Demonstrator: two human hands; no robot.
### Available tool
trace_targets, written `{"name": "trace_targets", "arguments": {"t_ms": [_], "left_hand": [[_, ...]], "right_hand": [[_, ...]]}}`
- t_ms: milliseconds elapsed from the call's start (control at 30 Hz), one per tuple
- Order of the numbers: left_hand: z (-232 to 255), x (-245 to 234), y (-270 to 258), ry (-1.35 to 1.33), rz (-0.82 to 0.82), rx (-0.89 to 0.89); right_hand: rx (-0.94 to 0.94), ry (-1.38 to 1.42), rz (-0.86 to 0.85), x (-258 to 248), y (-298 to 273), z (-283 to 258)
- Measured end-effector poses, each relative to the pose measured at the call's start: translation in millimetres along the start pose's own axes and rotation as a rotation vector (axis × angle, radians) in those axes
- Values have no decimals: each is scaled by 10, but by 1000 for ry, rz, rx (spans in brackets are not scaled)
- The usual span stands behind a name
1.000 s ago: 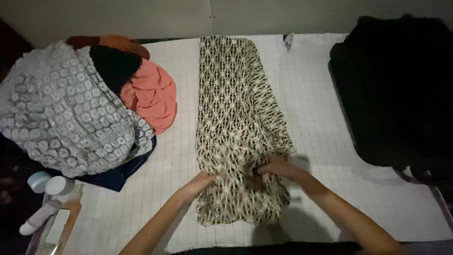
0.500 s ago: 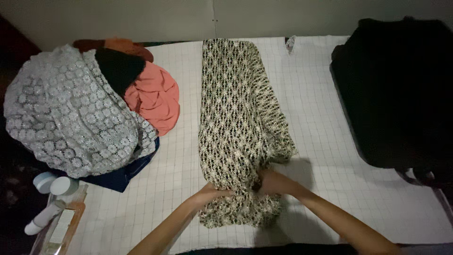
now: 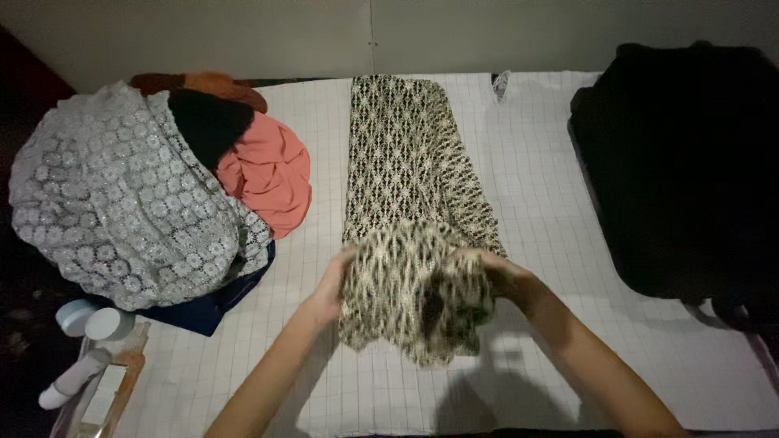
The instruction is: The person folds a lace garment by hand, smoothing it on a white surface, folding the sides and sleeves inward, and then folding it into a smaller rectangle.
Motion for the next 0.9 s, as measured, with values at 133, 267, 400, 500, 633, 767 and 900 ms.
{"name": "trace_targets", "arguments": {"t_ms": [133,267,400,500,633,767,900], "left_hand": [[298,-70,205,88,96,67],[494,-139,661,-80,-89,138],[898,-149,905,-118,-7,259],[1132,-49,972,-349,-240,395],[1208,-109,1054,-142,-354,602],[803,-482,1245,418,236,553],[194,-840,1212,460,390,367]], "right_hand": [[0,48,382,156,-325,-449],[-111,113,483,-37,-85,-559],[-423,290,418,-707,635,-518],[-742,275,308,-1034,948,-529],[-592,804,283,-1016,962,-614],[-564,232,668,-1080,896,-442],[-421,69,688,-966,844,-53]]}}
Point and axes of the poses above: each hand's wrist, its own y-axis towards the middle knuckle, its own x-axis out of the palm, z = x × y, the point moved 2 cm from there along y, towards the middle knuckle, and after that the axes turned 1 degree about -z, right-handed, at the moved point
